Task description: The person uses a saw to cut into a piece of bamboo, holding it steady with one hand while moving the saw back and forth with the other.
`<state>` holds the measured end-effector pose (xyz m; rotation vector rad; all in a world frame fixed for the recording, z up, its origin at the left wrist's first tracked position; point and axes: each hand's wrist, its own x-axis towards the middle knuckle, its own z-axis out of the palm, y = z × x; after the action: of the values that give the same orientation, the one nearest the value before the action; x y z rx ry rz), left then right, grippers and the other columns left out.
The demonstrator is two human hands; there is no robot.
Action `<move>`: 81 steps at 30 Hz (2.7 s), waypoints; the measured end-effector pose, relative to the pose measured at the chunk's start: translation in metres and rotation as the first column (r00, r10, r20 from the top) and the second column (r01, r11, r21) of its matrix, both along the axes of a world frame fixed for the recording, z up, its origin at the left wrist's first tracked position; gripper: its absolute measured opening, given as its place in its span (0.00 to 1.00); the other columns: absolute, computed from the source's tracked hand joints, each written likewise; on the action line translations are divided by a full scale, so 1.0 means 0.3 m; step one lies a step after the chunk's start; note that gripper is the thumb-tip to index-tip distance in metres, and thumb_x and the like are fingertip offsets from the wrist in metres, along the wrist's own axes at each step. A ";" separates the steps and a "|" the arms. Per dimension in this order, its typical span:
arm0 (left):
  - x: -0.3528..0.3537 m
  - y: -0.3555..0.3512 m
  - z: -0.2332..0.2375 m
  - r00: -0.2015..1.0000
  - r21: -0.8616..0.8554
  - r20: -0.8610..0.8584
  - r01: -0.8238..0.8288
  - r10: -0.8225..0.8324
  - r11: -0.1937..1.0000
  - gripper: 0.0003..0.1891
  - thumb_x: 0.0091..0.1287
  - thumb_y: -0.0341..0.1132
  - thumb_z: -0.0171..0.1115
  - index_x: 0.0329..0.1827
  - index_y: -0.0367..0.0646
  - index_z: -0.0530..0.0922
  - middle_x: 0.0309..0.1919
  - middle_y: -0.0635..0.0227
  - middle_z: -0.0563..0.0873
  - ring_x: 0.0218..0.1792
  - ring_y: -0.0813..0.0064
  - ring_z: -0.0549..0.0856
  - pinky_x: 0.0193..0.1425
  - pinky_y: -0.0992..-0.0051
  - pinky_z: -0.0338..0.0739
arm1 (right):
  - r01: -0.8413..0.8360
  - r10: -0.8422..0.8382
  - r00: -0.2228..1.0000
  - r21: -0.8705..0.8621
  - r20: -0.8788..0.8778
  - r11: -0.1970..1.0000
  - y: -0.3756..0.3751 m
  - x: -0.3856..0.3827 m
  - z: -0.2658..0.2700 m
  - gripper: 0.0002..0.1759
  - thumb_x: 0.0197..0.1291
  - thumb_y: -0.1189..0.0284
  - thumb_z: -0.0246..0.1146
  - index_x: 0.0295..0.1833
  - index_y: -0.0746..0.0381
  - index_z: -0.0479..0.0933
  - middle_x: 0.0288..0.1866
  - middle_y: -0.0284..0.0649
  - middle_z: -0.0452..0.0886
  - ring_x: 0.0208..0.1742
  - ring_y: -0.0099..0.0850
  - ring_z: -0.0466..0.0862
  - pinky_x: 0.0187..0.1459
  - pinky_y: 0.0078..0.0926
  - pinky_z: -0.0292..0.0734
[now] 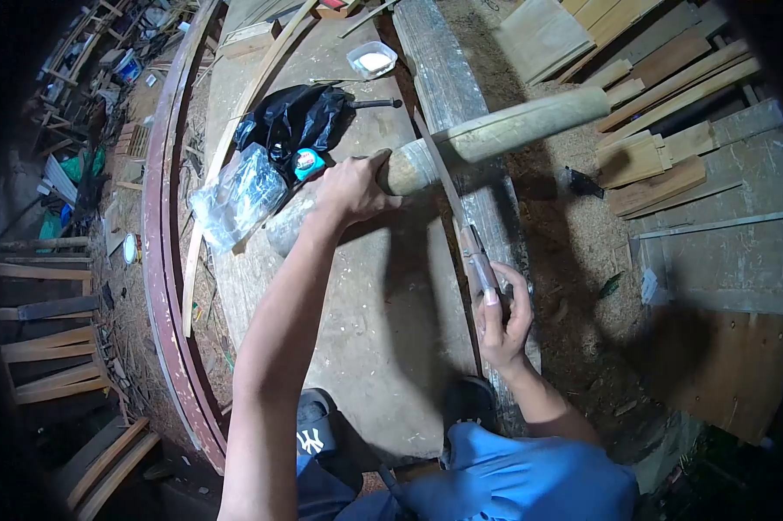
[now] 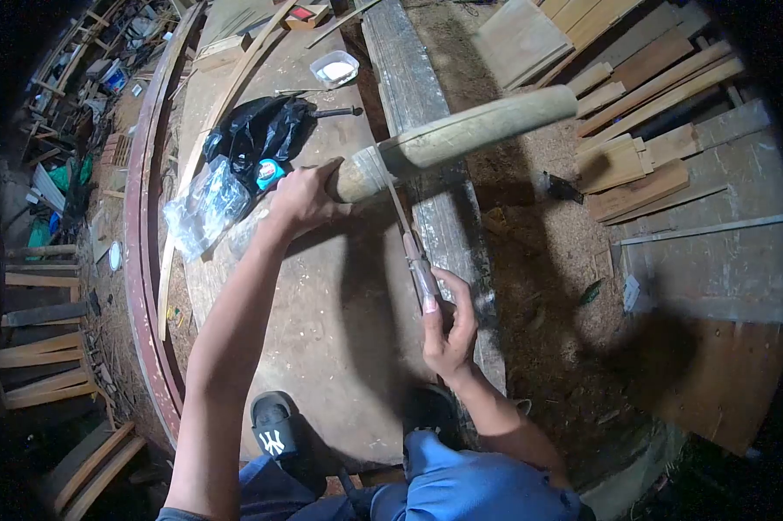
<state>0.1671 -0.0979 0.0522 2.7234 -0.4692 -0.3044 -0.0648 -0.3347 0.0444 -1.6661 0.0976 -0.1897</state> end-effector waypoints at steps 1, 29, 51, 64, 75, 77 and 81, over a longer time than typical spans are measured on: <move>0.008 -0.005 0.005 1.000 -0.004 -0.002 -0.004 0.004 1.000 0.49 0.47 0.57 0.82 0.74 0.46 0.77 0.53 0.43 0.89 0.55 0.43 0.88 0.62 0.52 0.82 | 0.003 -0.003 1.000 -0.009 -0.004 1.000 -0.002 0.002 0.009 0.23 0.78 0.69 0.57 0.72 0.66 0.69 0.41 0.35 0.79 0.29 0.16 0.74 0.31 0.18 0.69; 0.033 0.162 -0.020 0.995 0.045 -0.087 0.061 -0.057 0.997 0.47 0.48 0.59 0.82 0.71 0.46 0.79 0.53 0.50 0.91 0.54 0.49 0.89 0.60 0.56 0.83 | 0.003 -0.003 1.000 -0.010 -0.010 1.000 0.020 0.033 -0.008 0.19 0.81 0.70 0.54 0.71 0.65 0.70 0.22 0.27 0.69 0.19 0.14 0.66 0.22 0.16 0.61; -0.018 0.081 -0.066 0.987 0.089 0.150 0.051 -0.064 0.995 0.47 0.53 0.78 0.69 0.66 0.50 0.83 0.54 0.57 0.90 0.58 0.54 0.88 0.63 0.52 0.80 | -0.049 0.046 0.996 -0.040 -0.078 0.998 0.060 0.002 -0.032 0.24 0.78 0.68 0.57 0.75 0.63 0.71 0.37 0.33 0.79 0.28 0.17 0.74 0.32 0.20 0.70; -0.020 -0.011 -0.013 0.996 0.253 -0.063 -0.052 0.070 0.966 0.48 0.49 0.72 0.77 0.59 0.38 0.79 0.51 0.50 0.91 0.55 0.51 0.90 0.58 0.54 0.84 | -0.115 0.095 0.989 -0.180 -0.115 0.977 0.056 0.018 0.012 0.27 0.78 0.68 0.54 0.79 0.65 0.71 0.33 0.36 0.79 0.27 0.20 0.75 0.30 0.23 0.70; -0.006 0.006 -0.027 0.998 0.198 -0.012 -0.051 0.054 0.979 0.43 0.50 0.69 0.78 0.58 0.42 0.81 0.50 0.46 0.91 0.53 0.48 0.91 0.58 0.55 0.85 | -0.079 0.069 0.997 -0.343 -0.041 0.936 0.115 0.066 0.120 0.26 0.76 0.73 0.55 0.76 0.70 0.72 0.53 0.61 0.88 0.39 0.36 0.90 0.41 0.31 0.82; 0.000 0.007 -0.023 0.998 0.180 -0.020 -0.047 0.052 0.983 0.44 0.50 0.69 0.78 0.58 0.41 0.81 0.50 0.46 0.90 0.53 0.47 0.91 0.58 0.54 0.85 | -0.062 0.061 0.998 -0.336 -0.013 0.940 0.113 0.069 0.099 0.26 0.76 0.74 0.55 0.76 0.70 0.72 0.56 0.61 0.87 0.48 0.43 0.92 0.47 0.33 0.83; 0.002 0.010 -0.024 0.999 0.195 -0.017 -0.037 0.041 0.980 0.44 0.51 0.71 0.77 0.58 0.42 0.81 0.50 0.46 0.91 0.52 0.46 0.91 0.57 0.54 0.85 | -0.075 0.039 0.987 -0.230 -0.159 0.970 0.084 0.050 0.084 0.26 0.76 0.74 0.55 0.75 0.71 0.73 0.60 0.60 0.86 0.55 0.43 0.91 0.52 0.32 0.83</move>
<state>0.1677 -0.0948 0.0451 2.9124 -0.3988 -0.3864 -0.0498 -0.3095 0.0695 -1.9175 0.1474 -0.0293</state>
